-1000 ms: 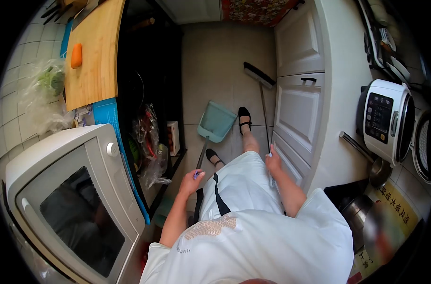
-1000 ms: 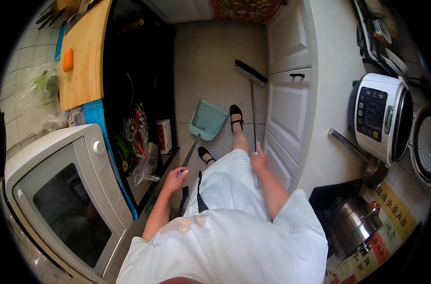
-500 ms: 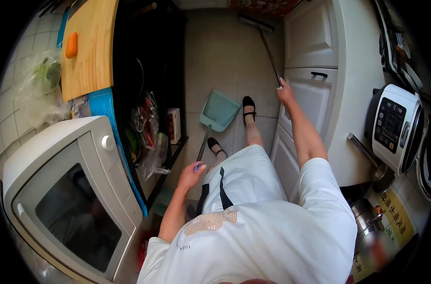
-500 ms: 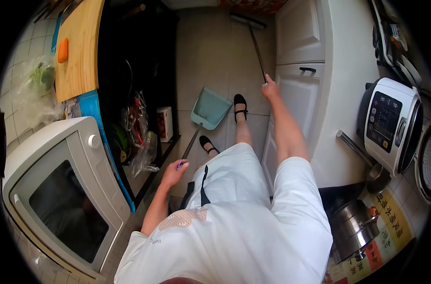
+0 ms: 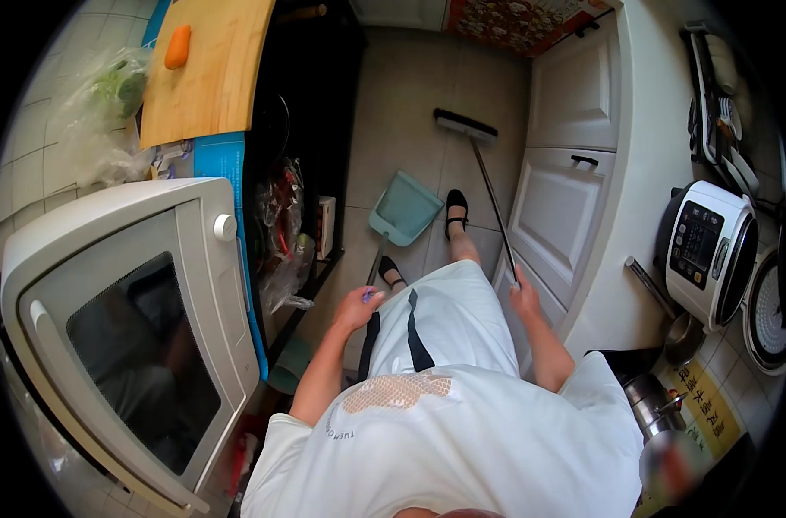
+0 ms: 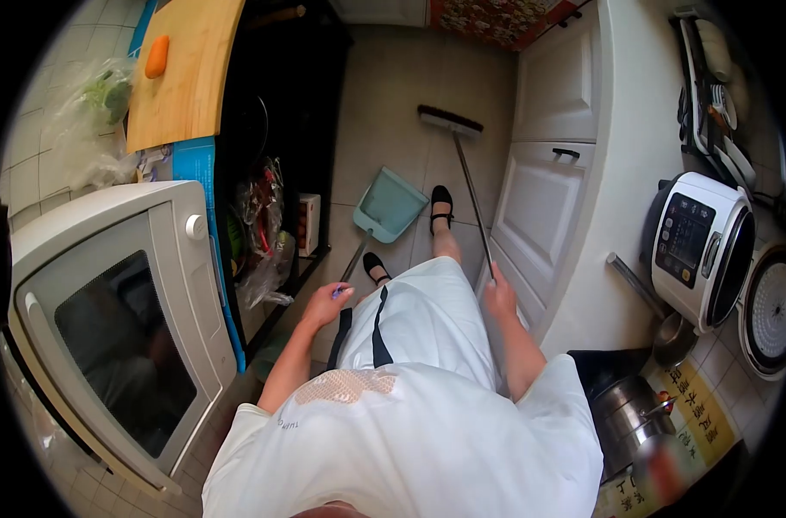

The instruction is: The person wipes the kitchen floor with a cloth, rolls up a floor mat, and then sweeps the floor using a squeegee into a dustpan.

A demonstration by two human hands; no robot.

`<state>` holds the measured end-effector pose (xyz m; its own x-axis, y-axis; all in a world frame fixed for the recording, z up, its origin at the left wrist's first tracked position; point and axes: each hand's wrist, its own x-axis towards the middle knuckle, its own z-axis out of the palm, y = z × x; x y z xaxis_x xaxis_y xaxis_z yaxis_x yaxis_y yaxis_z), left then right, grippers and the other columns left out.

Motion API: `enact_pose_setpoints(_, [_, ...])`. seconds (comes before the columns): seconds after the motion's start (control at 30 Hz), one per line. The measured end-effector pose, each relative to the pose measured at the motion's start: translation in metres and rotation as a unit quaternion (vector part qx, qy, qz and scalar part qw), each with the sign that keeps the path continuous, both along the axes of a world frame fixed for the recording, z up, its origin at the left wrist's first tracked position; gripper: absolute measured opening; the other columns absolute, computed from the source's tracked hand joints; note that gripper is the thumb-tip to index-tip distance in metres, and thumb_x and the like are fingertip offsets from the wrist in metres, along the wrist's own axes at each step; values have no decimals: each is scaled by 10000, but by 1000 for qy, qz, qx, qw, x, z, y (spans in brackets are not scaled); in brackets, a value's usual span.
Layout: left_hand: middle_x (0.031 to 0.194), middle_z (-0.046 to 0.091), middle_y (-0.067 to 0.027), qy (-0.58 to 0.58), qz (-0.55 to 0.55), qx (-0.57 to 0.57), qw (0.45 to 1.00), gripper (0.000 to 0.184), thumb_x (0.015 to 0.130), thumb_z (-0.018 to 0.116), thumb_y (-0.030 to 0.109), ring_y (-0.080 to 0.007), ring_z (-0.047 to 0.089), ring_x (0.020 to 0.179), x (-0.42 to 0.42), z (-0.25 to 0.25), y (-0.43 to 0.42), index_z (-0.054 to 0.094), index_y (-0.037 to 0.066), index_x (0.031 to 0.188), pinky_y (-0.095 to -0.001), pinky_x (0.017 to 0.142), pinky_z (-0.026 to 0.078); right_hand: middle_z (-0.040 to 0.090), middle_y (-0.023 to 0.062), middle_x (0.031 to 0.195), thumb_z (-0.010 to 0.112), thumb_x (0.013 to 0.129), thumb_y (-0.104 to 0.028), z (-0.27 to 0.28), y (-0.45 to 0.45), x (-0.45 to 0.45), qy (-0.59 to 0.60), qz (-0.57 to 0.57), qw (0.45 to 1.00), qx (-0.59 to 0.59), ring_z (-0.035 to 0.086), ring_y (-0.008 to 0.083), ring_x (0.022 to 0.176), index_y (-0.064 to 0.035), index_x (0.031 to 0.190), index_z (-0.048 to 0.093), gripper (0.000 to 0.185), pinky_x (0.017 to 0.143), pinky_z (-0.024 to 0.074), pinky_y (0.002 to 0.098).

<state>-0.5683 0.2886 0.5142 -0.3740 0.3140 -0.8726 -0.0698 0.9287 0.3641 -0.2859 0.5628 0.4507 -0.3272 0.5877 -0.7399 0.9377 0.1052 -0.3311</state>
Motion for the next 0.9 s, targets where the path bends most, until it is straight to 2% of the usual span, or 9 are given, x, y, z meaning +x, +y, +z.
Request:
enact_pose_setpoints(0.07, [767,609,-105,42,-9,28,999,384,772,585,379,-189,571,700,4,-4,-3,605,74,1004,-303,659,450,513,217,1117,505,737,-114,-5,10,-19,55,-1,998,37,516,346,1018,-193,1284,376,568,854,406,355])
enact_pose_setpoints(0.2, [807,612,-117,34,-3,16,999,395,767,588,389,-200,574,729,5,-5,-2,604,76,1008,-307,681,451,503,209,1130,471,748,-145,-25,67,-121,30,41,998,43,497,361,1026,-210,1268,396,529,863,403,381])
enact_pose_setpoints(0.23, [804,612,-118,29,-3,15,999,395,768,589,387,-199,574,727,5,-4,-1,602,75,1010,-307,681,451,519,216,1096,455,757,-174,-61,82,-134,124,75,986,83,501,379,999,-224,1261,403,510,857,404,397])
enact_pose_setpoints(0.33, [803,612,-119,27,3,6,1000,395,768,591,381,-199,574,725,5,1,1,599,72,1015,-308,682,450,529,214,1075,443,753,-171,-86,112,-216,80,134,980,121,508,377,981,-229,1266,393,519,860,404,418])
enact_pose_setpoints(0.4, [804,611,-119,31,7,2,999,395,769,593,377,-199,574,726,5,3,3,597,70,1017,-308,681,449,517,176,1127,393,758,-143,-78,122,-266,25,155,983,100,499,347,1022,-238,1271,386,522,882,398,422])
enact_pose_setpoints(0.5, [803,611,-122,30,15,6,999,395,768,596,367,-200,574,724,6,2,3,593,64,1022,-308,679,448,511,158,1149,395,760,-139,-93,127,-306,20,174,980,99,497,327,1039,-251,1273,383,525,883,401,412])
enact_pose_setpoints(0.7, [799,612,-132,35,6,21,999,399,764,599,366,-206,578,728,6,0,1,593,58,1019,-314,679,450,515,143,1150,400,754,-108,-77,108,-255,-4,220,970,103,497,314,1044,-278,1277,375,550,881,406,402])
enact_pose_setpoints(0.77, [805,614,-139,39,-3,12,999,402,762,598,368,-216,583,736,5,3,2,593,53,1013,-319,682,453,552,190,1048,434,718,-93,-84,105,-211,-16,228,969,89,525,365,955,-262,1290,355,602,832,421,420])
enact_pose_setpoints(0.9, [804,617,-141,39,-9,34,999,408,763,593,376,-223,587,738,7,-7,-5,596,44,1000,-321,679,455,554,224,1002,429,708,-66,-74,84,-129,-63,222,971,61,537,382,902,-273,1292,348,625,808,424,427])
